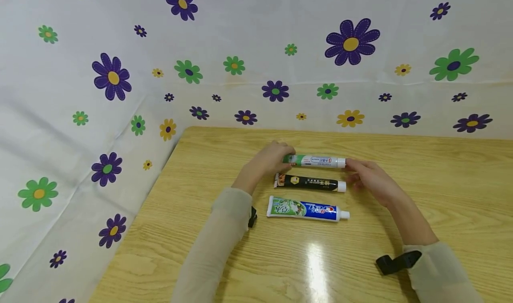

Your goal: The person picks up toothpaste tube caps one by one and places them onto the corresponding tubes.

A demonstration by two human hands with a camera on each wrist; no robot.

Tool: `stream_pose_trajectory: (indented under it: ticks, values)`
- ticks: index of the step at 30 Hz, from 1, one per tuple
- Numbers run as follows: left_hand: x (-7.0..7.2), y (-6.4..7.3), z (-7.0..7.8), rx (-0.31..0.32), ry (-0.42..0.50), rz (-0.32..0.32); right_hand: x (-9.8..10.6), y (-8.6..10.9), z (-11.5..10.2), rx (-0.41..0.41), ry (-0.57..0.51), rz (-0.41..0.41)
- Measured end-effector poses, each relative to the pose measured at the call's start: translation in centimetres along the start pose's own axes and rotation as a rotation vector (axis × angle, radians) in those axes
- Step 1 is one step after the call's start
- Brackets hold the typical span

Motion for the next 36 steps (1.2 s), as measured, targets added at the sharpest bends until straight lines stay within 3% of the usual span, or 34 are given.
stream_pose_trajectory:
  ticks: [8,15,24,29,33,36]
  values:
    - [0.1,0.6,-0.7,0.017,0.035,0.013,-0.3,-0.5,-0.1,0.001,0.021,0.022]
    - [-0.3,1.4,-1.8,0.045,0.014,0.021,-1.0,-1.3,-0.1,0.031,0.032,0.003]
    - [-1.1,0.9,-1.4,0.002,-0.006,0.047,-0.1,-0.7,0.4,0.044,0.079,0.019]
    - [-1.0,1.2,-1.5,0.053,0.073,0.053,0.5,-0.2,0.8,0.059,0.076,0.019]
    - [-0.1,2.1,-2.1,0.122,0.193,0.121,0.9,0.1,0.8,0.077,0.097,0.031]
    - [0.7,2.9,-2.3,0.135,0.276,0.18,1.3,0.5,0.8,0.084,0.137,0.049]
Point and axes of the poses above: each hand's wrist, its own y-axis away from the middle knuckle, its own x-axis out of the back of the hand, z = x × y, the point moved 5 cm from there along -y, towards the middle knuckle, and after that the axes turned 3 degrees about x, right-handed, at the moved point
